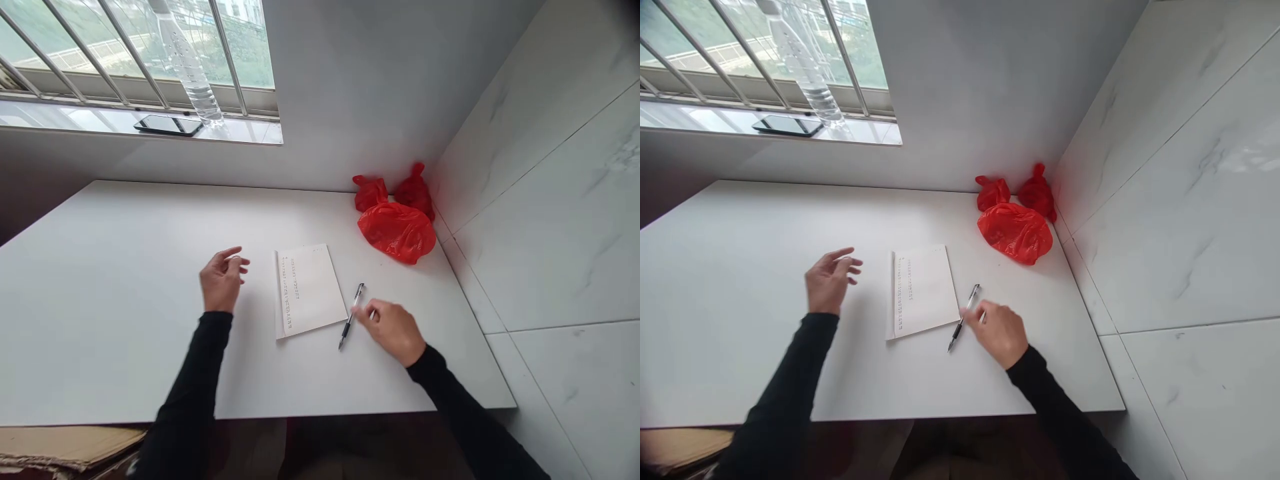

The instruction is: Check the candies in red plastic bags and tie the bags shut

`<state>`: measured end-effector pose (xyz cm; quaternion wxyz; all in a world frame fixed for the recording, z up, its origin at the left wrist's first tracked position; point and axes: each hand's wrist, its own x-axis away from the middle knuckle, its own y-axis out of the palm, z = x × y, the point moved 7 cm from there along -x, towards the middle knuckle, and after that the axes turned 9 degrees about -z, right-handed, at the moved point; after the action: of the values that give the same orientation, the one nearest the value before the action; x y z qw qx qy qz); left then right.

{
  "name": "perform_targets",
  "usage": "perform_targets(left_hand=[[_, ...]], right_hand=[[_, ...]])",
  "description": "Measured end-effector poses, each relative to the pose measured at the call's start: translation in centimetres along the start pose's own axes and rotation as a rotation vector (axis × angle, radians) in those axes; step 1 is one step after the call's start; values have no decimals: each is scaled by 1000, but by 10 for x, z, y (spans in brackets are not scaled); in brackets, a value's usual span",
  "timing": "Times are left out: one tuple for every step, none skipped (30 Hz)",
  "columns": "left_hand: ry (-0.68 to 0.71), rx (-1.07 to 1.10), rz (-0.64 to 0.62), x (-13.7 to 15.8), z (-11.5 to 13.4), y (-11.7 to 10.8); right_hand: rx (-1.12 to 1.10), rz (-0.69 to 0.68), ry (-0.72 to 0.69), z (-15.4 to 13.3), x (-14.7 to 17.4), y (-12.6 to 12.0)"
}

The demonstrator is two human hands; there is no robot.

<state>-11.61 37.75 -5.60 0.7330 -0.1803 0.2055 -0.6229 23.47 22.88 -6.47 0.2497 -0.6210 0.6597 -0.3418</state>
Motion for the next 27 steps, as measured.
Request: perform_targets(left_hand=[[14,8,7,-6,-2,17],[32,6,11,-10,-3,32],[53,-5,11,-13,-2,44],[75,-24,6,-15,-1,53],[98,-47,-3,-16,2,59],[121,-73,-13,-17,4,63],[141,-99,-23,-17,7,64],[159,-125,-31,-16,9,65],[171,-149,-36,-16,10,64],[176,-173,-36,-16,10,64],[174,-194,-33,-16,10,63],[169,-213,-30,-16,9,63],[161,-228,-29,-16,7,64],[155,-241,-26,-17,6,65],[151,-252,-26,-17,5,67],[150,-264,-27,-17,4,68],[151,-277,-30,-16,4,70],[153,-290,-35,-16,4,71],[158,-304,-41,-16,4,73],[164,-318,-46,-16,4,74],[169,-330,-48,-15,4,75],[173,-340,-48,-15,4,76],[176,-347,-45,-15,4,76],[176,-351,-42,-14,4,76],[175,-355,-41,-14,4,77],[172,-356,-41,-13,4,77],[172,-359,-41,-13,5,77]], right_hand=[[5,-60,16,-2,6,18],[7,-102,35,-3,9,32],[6,-130,57,-4,11,43],[1,-150,81,-3,12,50],[-8,-164,106,-2,12,54],[-20,-176,132,-1,10,56],[-38,-188,156,1,8,55],[-63,-201,175,4,6,53],[-93,-216,190,6,4,49],[-121,-234,199,8,2,46],[-168,-254,205,9,0,43],[-241,-269,208,9,-1,40],[-339,-279,206,7,-3,39],[-447,-286,195,3,-4,40],[-552,-287,174,-4,-7,42],[-634,-285,140,-12,-10,45],[-675,-282,98,-22,-14,50],[-672,-290,52,-32,-18,56],[-651,-302,6,-42,-23,63],[-628,-313,-34,-51,-28,70],[-608,-320,-72,-59,-33,77],[-593,-319,-108,-65,-38,83],[-582,-310,-142,-69,-42,88],[-572,-292,-169,-71,-46,92],[-561,-268,-188,-72,-48,94],[-549,-246,-201,-71,-50,96],[-538,-222,-208,-70,-51,96]])
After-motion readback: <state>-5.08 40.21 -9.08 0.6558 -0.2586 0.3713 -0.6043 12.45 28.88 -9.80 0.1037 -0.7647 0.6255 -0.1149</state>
